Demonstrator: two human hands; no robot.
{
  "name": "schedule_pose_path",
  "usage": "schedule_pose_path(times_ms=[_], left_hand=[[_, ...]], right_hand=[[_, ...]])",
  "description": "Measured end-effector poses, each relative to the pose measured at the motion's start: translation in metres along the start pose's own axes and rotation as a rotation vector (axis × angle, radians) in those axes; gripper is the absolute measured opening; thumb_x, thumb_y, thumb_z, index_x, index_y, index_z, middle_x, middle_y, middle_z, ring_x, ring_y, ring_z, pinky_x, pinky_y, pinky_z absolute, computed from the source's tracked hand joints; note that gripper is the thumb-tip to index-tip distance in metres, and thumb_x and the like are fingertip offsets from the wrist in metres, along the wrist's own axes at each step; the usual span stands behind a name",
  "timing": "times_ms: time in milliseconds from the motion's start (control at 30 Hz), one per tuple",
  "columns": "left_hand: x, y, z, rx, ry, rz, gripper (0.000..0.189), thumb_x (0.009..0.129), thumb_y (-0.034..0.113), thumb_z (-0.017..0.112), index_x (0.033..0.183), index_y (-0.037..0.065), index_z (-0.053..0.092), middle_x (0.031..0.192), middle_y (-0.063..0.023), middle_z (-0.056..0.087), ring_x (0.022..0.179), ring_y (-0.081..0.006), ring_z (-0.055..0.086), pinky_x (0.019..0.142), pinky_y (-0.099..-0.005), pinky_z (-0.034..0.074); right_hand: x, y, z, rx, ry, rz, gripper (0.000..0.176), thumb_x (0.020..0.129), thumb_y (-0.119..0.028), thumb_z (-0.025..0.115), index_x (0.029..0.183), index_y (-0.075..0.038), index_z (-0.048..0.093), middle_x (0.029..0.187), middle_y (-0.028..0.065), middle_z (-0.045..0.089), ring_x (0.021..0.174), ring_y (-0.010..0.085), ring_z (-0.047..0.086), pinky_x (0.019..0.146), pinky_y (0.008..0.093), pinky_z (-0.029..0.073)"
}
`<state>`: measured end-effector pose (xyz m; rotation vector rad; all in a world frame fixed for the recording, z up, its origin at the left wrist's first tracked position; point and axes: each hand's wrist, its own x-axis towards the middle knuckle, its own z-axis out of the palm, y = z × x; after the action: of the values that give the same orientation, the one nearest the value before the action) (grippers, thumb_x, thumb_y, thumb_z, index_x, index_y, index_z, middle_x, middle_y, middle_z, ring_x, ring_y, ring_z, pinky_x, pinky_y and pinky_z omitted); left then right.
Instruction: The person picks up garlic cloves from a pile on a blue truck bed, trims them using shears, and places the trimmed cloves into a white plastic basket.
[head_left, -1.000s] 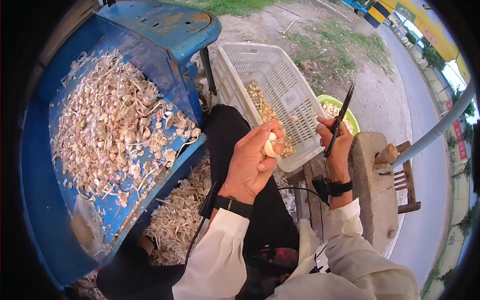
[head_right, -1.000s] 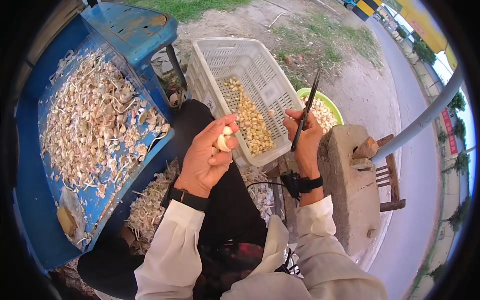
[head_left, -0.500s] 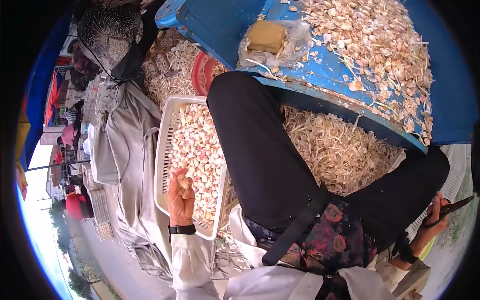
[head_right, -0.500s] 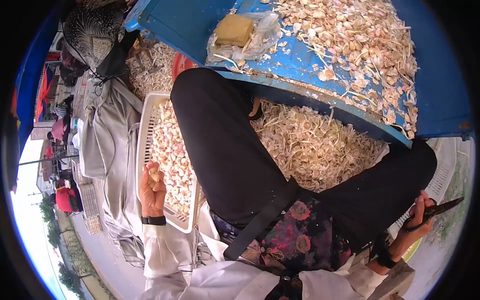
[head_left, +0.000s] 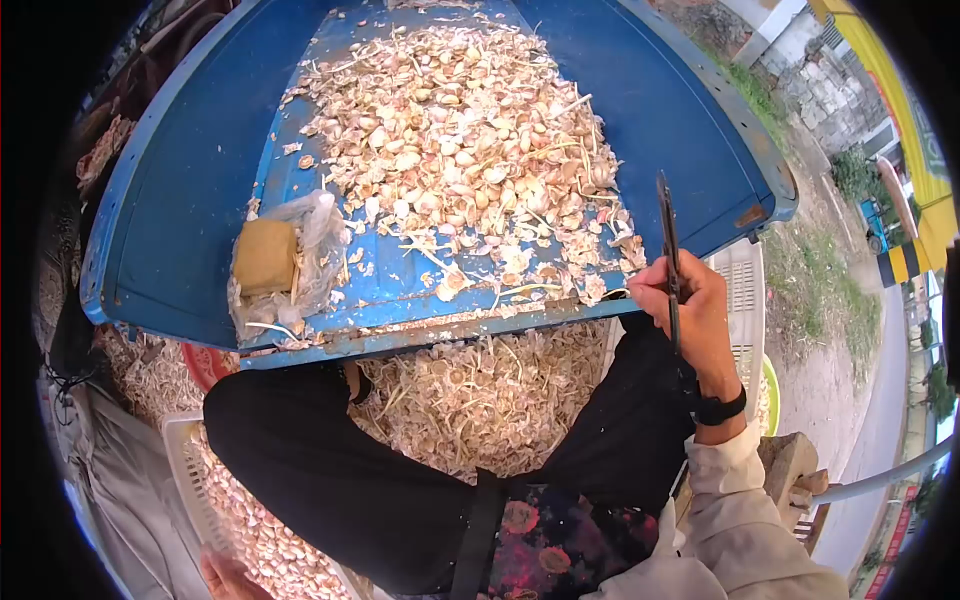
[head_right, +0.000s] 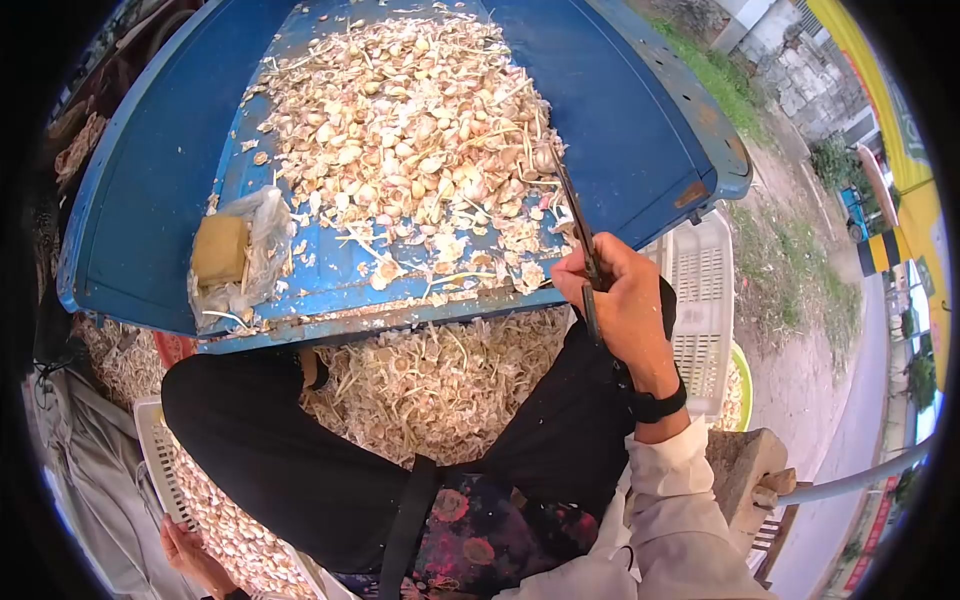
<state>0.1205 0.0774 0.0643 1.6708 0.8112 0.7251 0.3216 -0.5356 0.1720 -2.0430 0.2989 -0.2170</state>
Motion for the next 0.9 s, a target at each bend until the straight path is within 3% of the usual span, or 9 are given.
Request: schedule_pose_path(times_ms=[67, 167, 200, 333, 467, 567, 633, 800, 900], left_hand=[[-0.005, 0.049, 0.069, -0.083, -0.056, 0.059, 0.028, 0.097, 0.021, 0.059, 0.117, 0.001, 0.061, 0.075, 0.0038, 0.053, 0.059, 0.0009, 0.041, 0.053, -0.0133, 0.032], [-0.019, 0.098, 0.166, -0.305, -0.355, 0.135, 0.024, 0.099, 0.018, 0.054, 0.114, 0.0, 0.061, 0.066, 0.0052, 0.048, 0.052, -0.0001, 0.032, 0.047, -0.0127, 0.025], [-0.033, 0.129, 0.195, -0.309, -0.576, 0.026, 0.028, 0.097, 0.022, 0.055, 0.116, 0.001, 0.059, 0.073, -0.0052, 0.061, 0.053, -0.0076, 0.051, 0.047, -0.0166, 0.038], [-0.091, 0.173, 0.329, -0.468, -0.976, -0.337, 0.026, 0.097, 0.019, 0.058, 0.115, 0.0, 0.058, 0.077, -0.0038, 0.06, 0.053, -0.0053, 0.05, 0.038, -0.0159, 0.031], [-0.126, 0.148, 0.408, -0.547, -1.242, -0.683, 0.032, 0.099, 0.026, 0.053, 0.117, 0.0, 0.057, 0.087, -0.0069, 0.063, 0.07, -0.0113, 0.058, 0.055, -0.0219, 0.045], [-0.149, 0.147, 0.441, -0.602, -1.137, -0.979, 0.04, 0.101, 0.035, 0.048, 0.121, 0.001, 0.053, 0.092, -0.0065, 0.062, 0.079, -0.0136, 0.059, 0.062, -0.026, 0.048], [-0.155, 0.143, 0.445, -0.635, -1.148, -1.005, 0.042, 0.101, 0.037, 0.046, 0.121, 0.001, 0.053, 0.093, -0.006, 0.061, 0.081, -0.0135, 0.059, 0.063, -0.0265, 0.048], [-0.143, 0.109, 0.434, -0.593, -1.127, -0.982, 0.038, 0.101, 0.035, 0.044, 0.117, 0.002, 0.053, 0.09, -0.0046, 0.059, 0.079, -0.0127, 0.057, 0.062, -0.0243, 0.045], [-0.136, 0.1, 0.43, -0.597, -1.111, -0.947, 0.035, 0.101, 0.033, 0.044, 0.114, 0.002, 0.054, 0.089, -0.0046, 0.06, 0.074, -0.012, 0.055, 0.059, -0.0216, 0.042]], right_hand=[[0.04, 0.014, 0.02, -0.122, -0.036, -0.096, 0.014, 0.08, -0.007, 0.073, 0.085, 0.001, 0.063, 0.072, 0.0047, 0.065, 0.064, 0.0077, 0.056, 0.059, 0.0268, 0.044], [0.091, 0.041, 0.056, -0.417, -0.055, -0.275, 0.021, 0.078, -0.011, 0.072, 0.08, 0.003, 0.056, 0.073, 0.0191, 0.062, 0.067, 0.0363, 0.06, 0.06, 0.0377, 0.045], [0.103, 0.047, 0.067, -0.464, -0.072, -0.298, 0.019, 0.076, -0.01, 0.071, 0.079, 0.002, 0.056, 0.076, 0.0205, 0.063, 0.073, 0.039, 0.062, 0.061, 0.0416, 0.046], [0.126, 0.064, 0.093, -0.634, -0.093, -0.342, 0.02, 0.074, -0.009, 0.071, 0.078, 0.001, 0.054, 0.07, 0.0204, 0.06, 0.065, 0.0393, 0.059, 0.059, 0.0422, 0.044], [0.119, 0.048, 0.082, -0.569, -0.086, -0.355, 0.021, 0.074, -0.011, 0.073, 0.075, 0.0, 0.054, 0.065, 0.017, 0.057, 0.058, 0.0307, 0.055, 0.056, 0.0379, 0.042], [0.092, 0.025, 0.082, -0.384, -0.095, -0.287, 0.022, 0.074, -0.01, 0.073, 0.073, 0.0, 0.054, 0.061, 0.0096, 0.053, 0.056, 0.0175, 0.047, 0.053, 0.0314, 0.039], [0.085, 0.017, 0.092, -0.093, -0.413, -0.182, 0.021, 0.074, -0.01, 0.075, 0.075, 0.001, 0.056, 0.061, 0.0076, 0.052, 0.057, 0.0141, 0.047, 0.053, 0.0301, 0.038], [0.115, 0.028, 0.134, -0.443, -0.268, -0.367, 0.024, 0.072, -0.011, 0.076, 0.083, 0.0, 0.059, 0.073, 0.02, 0.063, 0.065, 0.0387, 0.06, 0.059, 0.0391, 0.047], [0.112, 0.027, 0.133, -0.536, -0.242, -0.403, 0.024, 0.072, -0.011, 0.076, 0.082, 0.0, 0.058, 0.071, 0.0191, 0.063, 0.064, 0.0377, 0.061, 0.058, 0.0388, 0.046]])
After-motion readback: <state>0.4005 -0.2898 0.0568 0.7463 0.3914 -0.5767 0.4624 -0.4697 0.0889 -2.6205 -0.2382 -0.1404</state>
